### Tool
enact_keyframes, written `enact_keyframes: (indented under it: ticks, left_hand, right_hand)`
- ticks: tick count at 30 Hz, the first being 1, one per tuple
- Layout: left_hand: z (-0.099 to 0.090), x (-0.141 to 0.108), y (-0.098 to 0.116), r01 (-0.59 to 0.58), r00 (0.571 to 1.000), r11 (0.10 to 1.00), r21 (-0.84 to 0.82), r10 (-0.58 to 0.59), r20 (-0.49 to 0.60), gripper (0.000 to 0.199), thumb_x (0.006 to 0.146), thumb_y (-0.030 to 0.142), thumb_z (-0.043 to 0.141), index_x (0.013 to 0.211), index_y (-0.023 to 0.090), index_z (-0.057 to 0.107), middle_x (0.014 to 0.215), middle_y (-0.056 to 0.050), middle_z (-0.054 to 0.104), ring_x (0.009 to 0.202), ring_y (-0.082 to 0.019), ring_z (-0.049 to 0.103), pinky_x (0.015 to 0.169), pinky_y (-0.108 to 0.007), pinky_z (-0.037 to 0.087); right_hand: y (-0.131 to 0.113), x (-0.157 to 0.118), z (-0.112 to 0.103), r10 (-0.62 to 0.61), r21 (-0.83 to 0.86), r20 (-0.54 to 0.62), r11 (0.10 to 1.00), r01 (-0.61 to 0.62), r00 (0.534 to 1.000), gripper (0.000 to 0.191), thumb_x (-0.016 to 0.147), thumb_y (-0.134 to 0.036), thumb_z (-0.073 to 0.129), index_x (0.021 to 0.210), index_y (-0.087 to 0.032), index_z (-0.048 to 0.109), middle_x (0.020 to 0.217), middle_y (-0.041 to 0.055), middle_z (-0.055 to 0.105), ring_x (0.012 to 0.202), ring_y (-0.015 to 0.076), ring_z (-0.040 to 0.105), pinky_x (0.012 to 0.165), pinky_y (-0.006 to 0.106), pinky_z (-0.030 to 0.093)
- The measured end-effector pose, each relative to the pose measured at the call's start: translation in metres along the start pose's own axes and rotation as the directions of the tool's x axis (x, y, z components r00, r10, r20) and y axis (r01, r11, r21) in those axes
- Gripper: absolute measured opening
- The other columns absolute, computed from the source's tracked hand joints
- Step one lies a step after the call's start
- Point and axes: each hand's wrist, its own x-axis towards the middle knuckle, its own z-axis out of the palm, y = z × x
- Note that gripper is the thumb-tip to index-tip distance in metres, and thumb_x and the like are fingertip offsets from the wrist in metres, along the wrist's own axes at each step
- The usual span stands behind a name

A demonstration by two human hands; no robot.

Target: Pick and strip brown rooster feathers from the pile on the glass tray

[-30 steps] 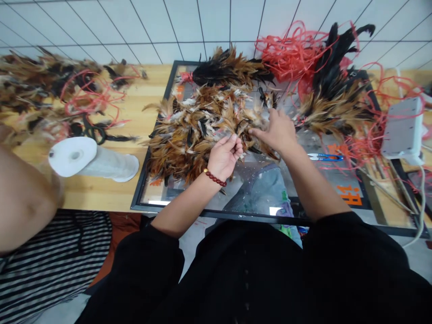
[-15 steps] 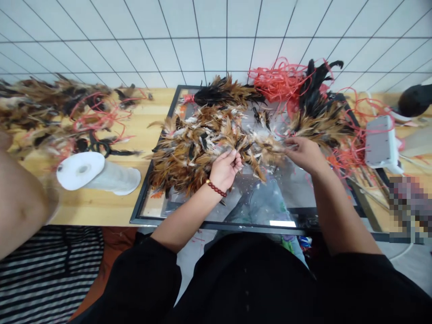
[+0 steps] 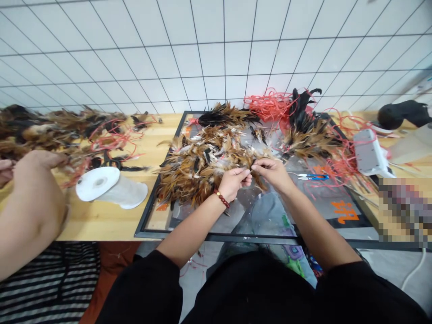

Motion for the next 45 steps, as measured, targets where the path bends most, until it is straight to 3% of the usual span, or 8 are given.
enact_keyframes:
  ticks: [7, 14, 20, 25, 32, 36, 40, 45]
  left_hand:
    - [-0.005, -0.001, 0.000, 0.087, 0.976, 0.992, 0.095, -0.104, 0.191, 0.014, 0.078, 0.018, 0.076, 0.076, 0.007, 0.068, 0.062, -0.002, 0.065, 0.050, -0.007, 0.060, 0.053, -0.018, 0.050]
    - [-0.005, -0.005, -0.001, 0.205, 0.922, 0.964, 0.167, -0.248, 0.298, 0.017, 0.079, 0.022, 0.076, 0.075, 0.008, 0.067, 0.070, -0.008, 0.072, 0.058, -0.011, 0.069, 0.057, -0.020, 0.055]
    - [-0.004, -0.007, 0.002, 0.258, 0.896, 0.941, 0.218, -0.317, 0.310, 0.010, 0.085, 0.014, 0.068, 0.078, 0.007, 0.069, 0.069, -0.010, 0.072, 0.059, -0.013, 0.070, 0.060, -0.023, 0.057]
    - [-0.003, -0.005, 0.000, 0.085, 0.932, 0.946, 0.311, -0.186, 0.311, 0.013, 0.085, 0.018, 0.069, 0.080, 0.007, 0.071, 0.079, -0.013, 0.074, 0.063, -0.014, 0.071, 0.065, -0.026, 0.058]
    - [0.001, -0.001, -0.011, -0.227, 0.974, 0.782, 0.581, 0.167, 0.154, 0.016, 0.084, 0.011, 0.065, 0.068, 0.011, 0.068, 0.063, -0.003, 0.068, 0.053, -0.007, 0.063, 0.053, -0.016, 0.050]
    - [-0.001, -0.004, -0.002, -0.035, 0.980, 0.894, 0.446, -0.056, 0.190, 0.019, 0.089, 0.012, 0.058, 0.071, 0.010, 0.065, 0.066, -0.005, 0.070, 0.058, -0.010, 0.066, 0.061, -0.022, 0.054]
    - [-0.008, 0.000, 0.006, 0.219, 0.905, 0.941, 0.258, -0.295, 0.306, 0.021, 0.093, 0.012, 0.050, 0.080, 0.008, 0.066, 0.079, -0.011, 0.074, 0.070, -0.016, 0.072, 0.074, -0.031, 0.058]
    - [-0.016, 0.008, 0.006, 0.356, 0.818, 0.927, 0.118, -0.370, 0.441, 0.029, 0.097, 0.017, 0.041, 0.093, 0.007, 0.068, 0.089, -0.014, 0.075, 0.081, -0.019, 0.074, 0.086, -0.037, 0.056]
  right_hand:
    - [0.009, -0.004, -0.009, 0.048, 0.114, 0.001, 0.992, -0.048, 0.999, 0.040, 0.062, -0.050, 0.080, 0.084, -0.019, 0.071, 0.070, -0.0017, 0.065, 0.062, 0.0111, 0.054, 0.061, 0.026, 0.043]
    - [0.004, -0.010, -0.025, 0.236, 0.115, 0.474, 0.939, -0.325, 0.849, 0.044, 0.057, -0.051, 0.087, 0.070, -0.014, 0.065, 0.059, -0.0015, 0.062, 0.052, 0.0085, 0.051, 0.049, 0.022, 0.038]
    - [0.009, -0.010, -0.020, 0.184, 0.169, 0.366, 0.951, -0.259, 0.912, 0.041, 0.060, -0.048, 0.086, 0.069, -0.014, 0.065, 0.055, -0.0030, 0.061, 0.048, 0.0067, 0.047, 0.047, 0.021, 0.035]
    - [0.013, -0.007, -0.017, 0.067, 0.039, 0.256, 0.996, -0.080, 0.964, 0.039, 0.064, -0.050, 0.082, 0.063, -0.016, 0.063, 0.057, -0.0026, 0.061, 0.055, 0.0097, 0.052, 0.055, 0.025, 0.042]
    - [0.014, -0.006, -0.011, -0.024, -0.005, 0.231, 1.000, 0.026, 0.973, 0.040, 0.065, -0.052, 0.080, 0.065, -0.016, 0.063, 0.061, -0.0017, 0.060, 0.058, 0.0116, 0.053, 0.056, 0.026, 0.042]
    - [0.012, -0.008, -0.009, -0.012, 0.019, 0.217, 1.000, 0.008, 0.976, 0.038, 0.066, -0.052, 0.079, 0.067, -0.017, 0.063, 0.064, 0.0001, 0.064, 0.058, 0.0123, 0.054, 0.057, 0.028, 0.043]
    - [0.011, -0.008, -0.007, -0.015, 0.054, 0.241, 0.999, 0.002, 0.970, 0.033, 0.068, -0.049, 0.078, 0.071, -0.019, 0.064, 0.063, -0.0012, 0.063, 0.057, 0.0125, 0.054, 0.058, 0.029, 0.046]
    - [0.013, -0.007, -0.009, -0.060, 0.123, 0.220, 0.992, 0.033, 0.974, 0.034, 0.065, -0.046, 0.081, 0.077, -0.019, 0.066, 0.070, -0.0010, 0.066, 0.062, 0.0122, 0.056, 0.065, 0.030, 0.049]
